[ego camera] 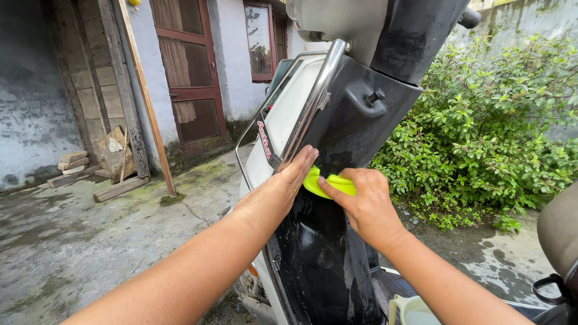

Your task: The person scrubs the floorboard, seat, and body panels of a scooter using a brush and pours water over the surfaces with a scoop.

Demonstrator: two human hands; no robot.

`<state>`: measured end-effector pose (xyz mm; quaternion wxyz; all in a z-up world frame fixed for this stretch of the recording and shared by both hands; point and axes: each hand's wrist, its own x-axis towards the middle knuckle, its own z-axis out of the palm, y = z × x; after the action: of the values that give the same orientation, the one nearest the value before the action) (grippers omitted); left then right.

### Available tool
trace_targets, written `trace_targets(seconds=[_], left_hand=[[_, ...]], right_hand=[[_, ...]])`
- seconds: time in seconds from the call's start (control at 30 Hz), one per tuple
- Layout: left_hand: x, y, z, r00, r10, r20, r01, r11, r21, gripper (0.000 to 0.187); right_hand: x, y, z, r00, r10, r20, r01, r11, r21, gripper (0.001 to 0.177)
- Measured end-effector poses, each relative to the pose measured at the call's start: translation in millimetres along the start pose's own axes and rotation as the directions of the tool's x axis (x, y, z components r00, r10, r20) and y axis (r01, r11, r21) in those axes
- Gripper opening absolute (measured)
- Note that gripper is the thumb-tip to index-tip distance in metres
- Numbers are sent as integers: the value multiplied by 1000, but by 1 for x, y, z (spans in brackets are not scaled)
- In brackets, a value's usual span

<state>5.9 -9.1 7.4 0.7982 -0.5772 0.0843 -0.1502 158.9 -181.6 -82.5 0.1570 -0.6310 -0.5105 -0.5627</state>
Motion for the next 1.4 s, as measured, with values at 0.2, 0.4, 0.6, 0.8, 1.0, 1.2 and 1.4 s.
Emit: trace_targets(seconds=[0.2,0.4,0.6,0.8,1.0,1.2,1.4], left_hand=[[-2,-2,-2,1000,15,9,-15,1000,-16,69],[-7,-9,-7,996,76,50,-73,996,-48,72],[-3,-7,-6,999,29,16,-27,997,-71,72],[-2,-6,-4,998,60,15,-59,997,-56,71],[-1,-5,0,997,69,29,-70,996,46,76],[-3,-9,-3,995,94,43,-95,995,27,81],[-2,-8,-5,993,93,68,-94,995,14,86]], right_hand=[[-66,-37,13,978,-104,179,81,988,129,61],[-81,-23,-3,956,-118,270,64,977,201,61],[-7,5,-3,997,-13,73,16,999,-31,55],[-21,-25,3,943,-233,238,247,968,-33,54],[11,5,-5,974,-117,196,139,985,-102,60],[-7,-11,-8,896,-309,320,346,936,-64,54],[23,22,-24,983,-94,156,124,974,-192,62]])
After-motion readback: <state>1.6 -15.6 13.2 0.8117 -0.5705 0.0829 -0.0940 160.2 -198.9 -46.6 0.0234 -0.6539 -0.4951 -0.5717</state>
